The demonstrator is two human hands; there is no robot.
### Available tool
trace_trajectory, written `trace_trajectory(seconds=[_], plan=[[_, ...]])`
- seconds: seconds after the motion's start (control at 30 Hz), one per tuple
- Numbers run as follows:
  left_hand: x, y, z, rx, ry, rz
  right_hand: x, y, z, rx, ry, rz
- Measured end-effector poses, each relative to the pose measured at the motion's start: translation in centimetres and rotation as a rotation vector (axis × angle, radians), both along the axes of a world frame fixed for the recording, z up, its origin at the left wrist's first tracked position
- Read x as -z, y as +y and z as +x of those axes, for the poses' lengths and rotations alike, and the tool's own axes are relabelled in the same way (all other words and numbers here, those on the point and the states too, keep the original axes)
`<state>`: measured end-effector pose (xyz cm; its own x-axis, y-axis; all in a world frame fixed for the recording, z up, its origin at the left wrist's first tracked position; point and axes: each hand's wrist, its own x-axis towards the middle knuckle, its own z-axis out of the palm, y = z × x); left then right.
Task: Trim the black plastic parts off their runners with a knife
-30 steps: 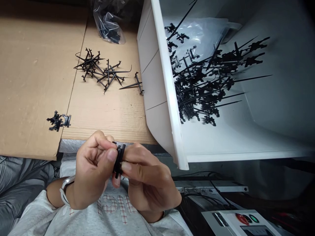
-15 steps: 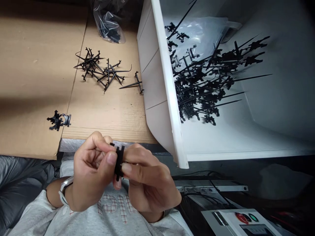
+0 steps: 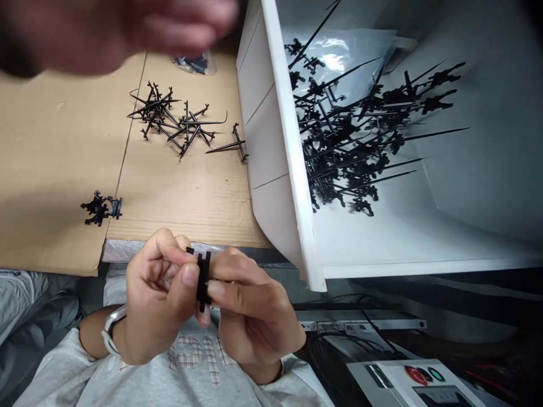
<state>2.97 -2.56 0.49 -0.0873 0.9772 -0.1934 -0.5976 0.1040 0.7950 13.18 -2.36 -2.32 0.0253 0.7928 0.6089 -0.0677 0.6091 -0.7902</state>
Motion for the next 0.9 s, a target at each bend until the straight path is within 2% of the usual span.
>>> trace_trajectory(seconds=[0.17, 0.3, 0.4, 0.5, 0.77, 0.9], plan=[[-0.08, 0.03, 0.18, -0.021, 0.003, 0.049, -0.04, 0.13, -0.26, 0.026, 0.034, -0.008], [-0.14, -0.20, 0.31, -0.029, 0.041, -0.018, -0.01, 0.25, -0.16, 0.012, 0.041, 0.008], [-0.09, -0.28, 0.34, -0.048, 0.046, 0.023, 0.19, 0.19, 0.12, -0.004, 0.048, 0.005], [0.05, -0.17, 0.33, -0.025, -0.001, 0.008, 0.53, 0.05, 0.36, -0.041, -0.002, -0.009], [-0.21, 0.32, 0.34, 0.034, -0.056, -0.052, 0.61, 0.15, 0.47, 0.031, -0.057, 0.034], [-0.28, 0.34, 0.29, 0.035, -0.072, -0.059, 0.49, -0.12, 0.67, -0.020, -0.108, 0.004]])
